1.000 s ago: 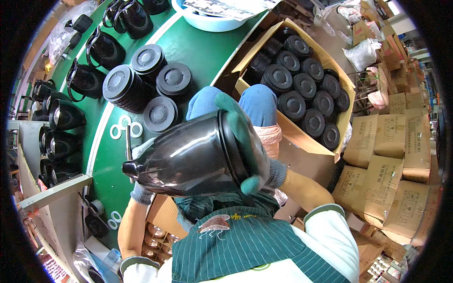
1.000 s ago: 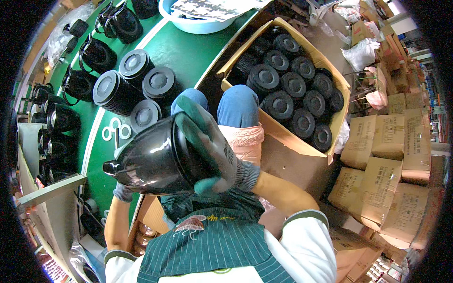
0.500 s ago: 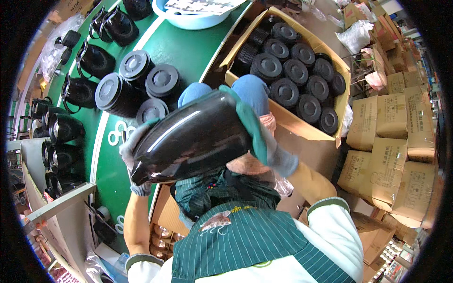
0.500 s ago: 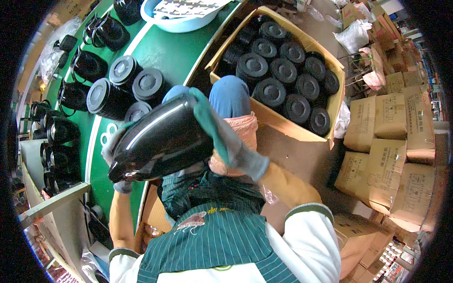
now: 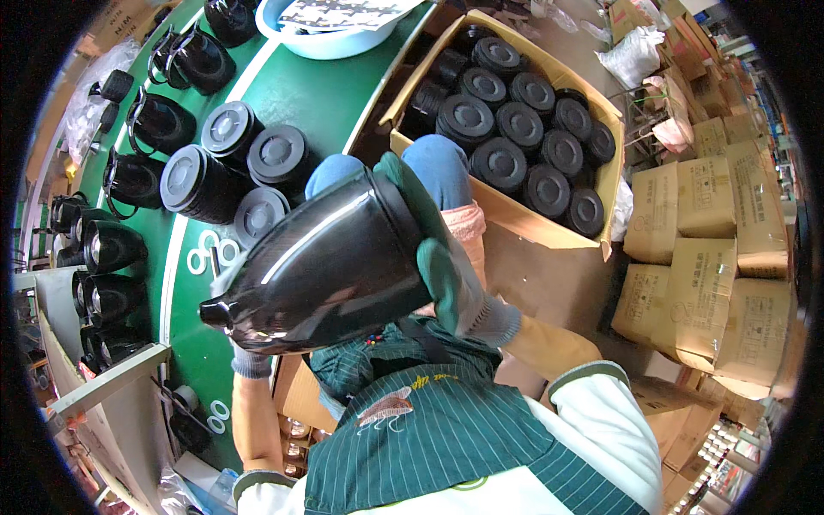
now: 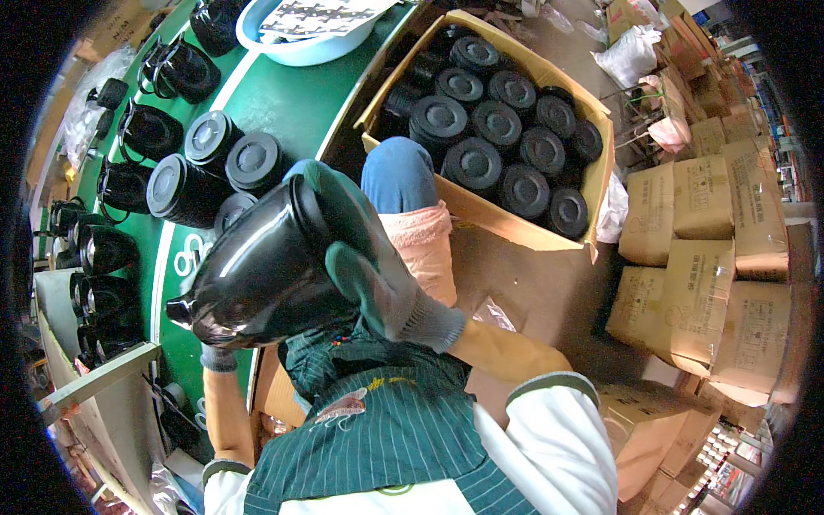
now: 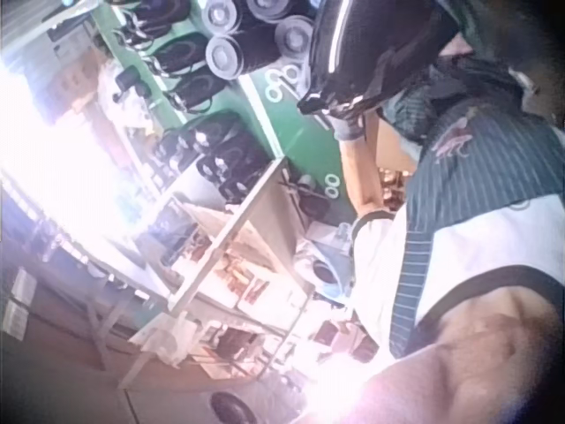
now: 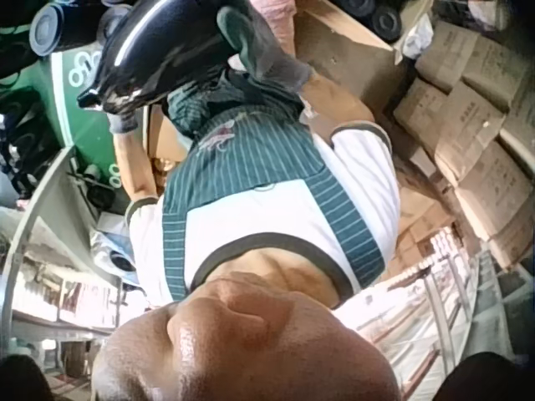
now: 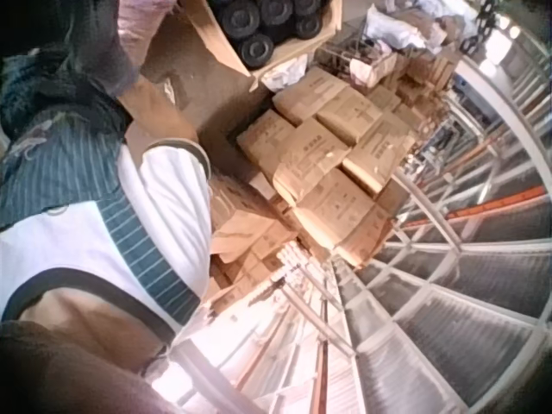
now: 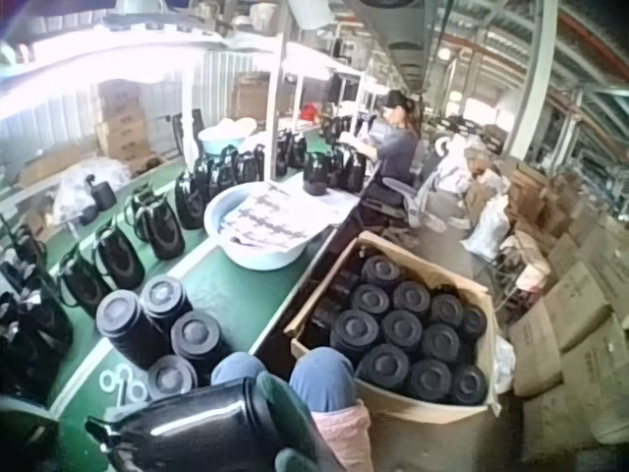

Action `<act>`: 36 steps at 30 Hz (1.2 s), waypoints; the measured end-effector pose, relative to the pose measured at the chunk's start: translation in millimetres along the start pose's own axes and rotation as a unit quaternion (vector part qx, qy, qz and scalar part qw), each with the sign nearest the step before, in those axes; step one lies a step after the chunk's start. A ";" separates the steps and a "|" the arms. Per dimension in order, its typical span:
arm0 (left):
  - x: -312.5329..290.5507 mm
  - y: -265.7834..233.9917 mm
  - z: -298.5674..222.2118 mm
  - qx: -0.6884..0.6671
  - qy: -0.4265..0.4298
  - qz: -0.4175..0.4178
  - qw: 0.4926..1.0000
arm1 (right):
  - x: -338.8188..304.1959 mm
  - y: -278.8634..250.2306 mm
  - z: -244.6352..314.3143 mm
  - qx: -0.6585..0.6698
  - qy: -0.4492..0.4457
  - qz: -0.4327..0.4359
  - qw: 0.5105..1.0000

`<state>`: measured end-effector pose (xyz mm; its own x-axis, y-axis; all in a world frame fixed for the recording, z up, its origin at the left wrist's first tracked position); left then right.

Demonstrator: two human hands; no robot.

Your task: The person sits on the floor and assembles black kettles by inserting a metal rod into the base, attaching a lid, and placing the finished unit on a green table. The process is repeated for multiple kettles.

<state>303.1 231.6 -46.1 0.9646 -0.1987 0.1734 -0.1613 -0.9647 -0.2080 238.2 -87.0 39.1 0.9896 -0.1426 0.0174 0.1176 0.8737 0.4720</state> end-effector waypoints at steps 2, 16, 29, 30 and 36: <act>11.2 0.0 -38.2 0.133 0.184 -0.021 0.974 | -2.9 -14.2 -21.2 0.055 0.037 -0.026 0.997; 51.8 97.8 -175.1 -0.039 0.010 0.144 0.989 | 28.7 -118.8 -45.5 -0.174 -0.041 -0.013 0.984; -33.2 -30.6 13.2 0.571 -0.135 -0.224 0.778 | 77.3 -84.2 19.8 -0.231 0.056 0.160 0.958; -42.1 -43.5 42.8 0.567 -0.199 -0.216 0.769 | 73.4 -71.5 14.6 -0.339 0.036 0.197 0.919; -50.2 -72.7 66.2 0.472 -0.111 -0.250 0.838 | 52.4 -40.3 -30.0 -0.394 -0.109 0.286 0.867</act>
<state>280.2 323.1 -103.4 0.8945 0.3274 0.3045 0.4103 -0.3304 -0.8500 287.7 -115.8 -5.4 0.8755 0.4095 0.2567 -0.2823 0.8645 -0.4159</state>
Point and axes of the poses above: each hand's wrist, its own x-axis towards the middle knuckle, its own y-axis out of the palm, z = x × y, the point moved 4 cm from there along x, towards the middle knuckle, and after that the axes turned 8 degrees about -z, right-handed, at the moved point
